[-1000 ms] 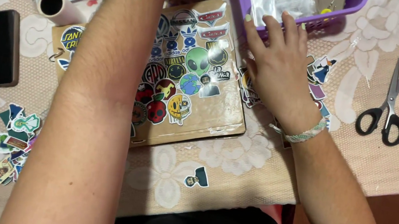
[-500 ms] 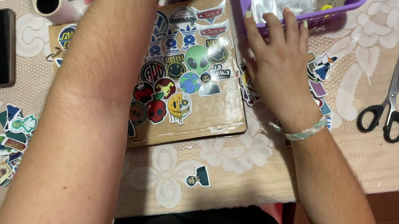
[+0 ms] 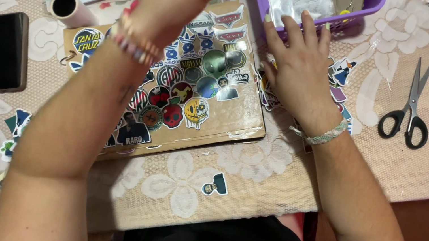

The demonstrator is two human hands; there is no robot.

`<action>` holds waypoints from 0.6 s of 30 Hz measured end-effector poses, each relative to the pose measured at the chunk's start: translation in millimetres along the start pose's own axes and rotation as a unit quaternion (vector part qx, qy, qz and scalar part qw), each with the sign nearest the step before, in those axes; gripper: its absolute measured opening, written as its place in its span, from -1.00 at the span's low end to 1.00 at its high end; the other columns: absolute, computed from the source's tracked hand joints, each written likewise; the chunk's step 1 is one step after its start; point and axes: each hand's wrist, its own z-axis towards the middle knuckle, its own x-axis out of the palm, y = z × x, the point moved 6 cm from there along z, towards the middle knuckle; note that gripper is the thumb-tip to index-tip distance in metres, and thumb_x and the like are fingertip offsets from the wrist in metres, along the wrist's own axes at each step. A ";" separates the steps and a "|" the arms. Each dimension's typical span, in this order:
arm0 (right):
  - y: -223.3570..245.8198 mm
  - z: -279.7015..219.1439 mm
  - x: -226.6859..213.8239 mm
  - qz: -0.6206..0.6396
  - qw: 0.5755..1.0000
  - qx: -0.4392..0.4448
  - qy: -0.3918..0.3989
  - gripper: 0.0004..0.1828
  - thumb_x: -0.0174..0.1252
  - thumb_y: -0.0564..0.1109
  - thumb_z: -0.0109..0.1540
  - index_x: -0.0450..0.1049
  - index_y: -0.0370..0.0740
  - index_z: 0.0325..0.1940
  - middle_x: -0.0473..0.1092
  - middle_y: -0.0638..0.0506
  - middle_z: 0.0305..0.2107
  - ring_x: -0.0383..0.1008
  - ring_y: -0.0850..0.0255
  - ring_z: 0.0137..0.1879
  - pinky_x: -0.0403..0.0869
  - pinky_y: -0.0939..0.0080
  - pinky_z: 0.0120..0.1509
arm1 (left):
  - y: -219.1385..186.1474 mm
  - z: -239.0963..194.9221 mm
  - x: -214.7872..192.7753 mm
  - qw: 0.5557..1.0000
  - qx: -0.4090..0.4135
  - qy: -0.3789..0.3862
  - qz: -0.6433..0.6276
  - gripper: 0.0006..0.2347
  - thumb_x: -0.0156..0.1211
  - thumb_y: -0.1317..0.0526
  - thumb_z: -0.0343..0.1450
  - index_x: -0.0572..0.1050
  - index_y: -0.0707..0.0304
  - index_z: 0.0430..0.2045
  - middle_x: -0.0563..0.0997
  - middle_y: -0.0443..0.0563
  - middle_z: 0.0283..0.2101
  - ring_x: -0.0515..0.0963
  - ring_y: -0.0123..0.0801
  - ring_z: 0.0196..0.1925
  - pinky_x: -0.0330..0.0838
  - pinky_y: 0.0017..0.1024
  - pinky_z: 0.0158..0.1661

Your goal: Peeling and applying stickers to a board while using tape and scissors.

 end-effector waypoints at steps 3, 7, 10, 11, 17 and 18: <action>19.2 -0.2 -28.6 0.052 0.993 0.011 -0.101 -0.25 0.35 -0.32 0.26 0.12 -0.43 0.44 0.11 -0.37 0.30 -0.18 -0.38 0.47 0.05 -0.69 0.40 | -47.9 -84.5 -1.1 1.000 0.017 0.006 -0.019 -0.94 0.34 0.36 0.44 0.61 0.29 -0.27 0.58 -0.03 -0.30 0.55 -0.49 -0.24 0.50 -0.62 -0.17; 80.5 -11.3 -101.5 0.209 0.943 -0.100 -0.240 -0.69 0.24 -0.24 0.36 0.47 -0.38 0.18 0.36 -0.24 -0.12 0.31 -0.21 0.16 0.33 -0.18 0.27 | -57.8 -147.3 -12.9 0.997 -0.039 -0.063 0.014 -0.91 0.36 0.36 0.39 0.65 0.23 -0.29 0.62 -0.07 -0.33 0.53 -0.52 -0.25 0.47 -0.63 -0.20; 100.8 -8.0 -129.5 0.410 0.888 -0.073 -0.194 -0.95 0.26 -0.29 0.35 0.57 -0.36 -0.13 0.46 -0.12 -0.28 0.40 0.05 -0.09 0.31 0.06 0.08 | -60.4 -172.1 -23.6 0.986 -0.069 -0.096 -0.116 -0.92 0.32 0.36 0.38 0.65 0.32 -0.31 0.53 -0.01 -0.35 0.44 -0.54 -0.60 0.43 -0.68 -0.63; 103.2 -6.0 -134.5 0.457 0.872 -0.052 -0.169 -0.93 0.23 -0.29 0.37 0.55 -0.39 -0.11 0.44 -0.14 -0.26 0.41 0.08 -0.09 0.36 0.13 0.08 | -64.6 -175.9 -26.9 0.989 -0.043 -0.099 -0.100 -0.92 0.33 0.34 0.38 0.65 0.29 -0.31 0.56 -0.03 -0.35 0.47 -0.53 -0.45 0.41 -0.66 -0.46; 130.9 -0.7 -160.4 0.491 0.862 -0.046 -0.122 -0.84 0.25 -0.24 0.31 0.56 -0.38 -0.06 0.43 -0.13 -0.26 0.41 0.15 -0.10 0.39 0.23 0.06 | -79.2 -189.6 -36.3 0.986 0.018 -0.114 -0.120 -0.92 0.33 0.33 0.38 0.64 0.27 -0.30 0.56 -0.01 -0.33 0.49 -0.50 -0.29 0.46 -0.63 -0.35; 136.1 0.4 -161.0 0.492 0.863 -0.044 -0.104 -0.81 0.29 -0.22 0.27 0.57 -0.37 -0.06 0.44 -0.11 -0.28 0.41 0.17 -0.11 0.39 0.25 0.05 | -80.1 -191.1 -39.5 0.989 0.030 -0.119 -0.088 -0.92 0.34 0.30 0.39 0.65 0.20 -0.29 0.59 -0.06 -0.32 0.50 -0.52 -0.26 0.39 -0.59 -0.21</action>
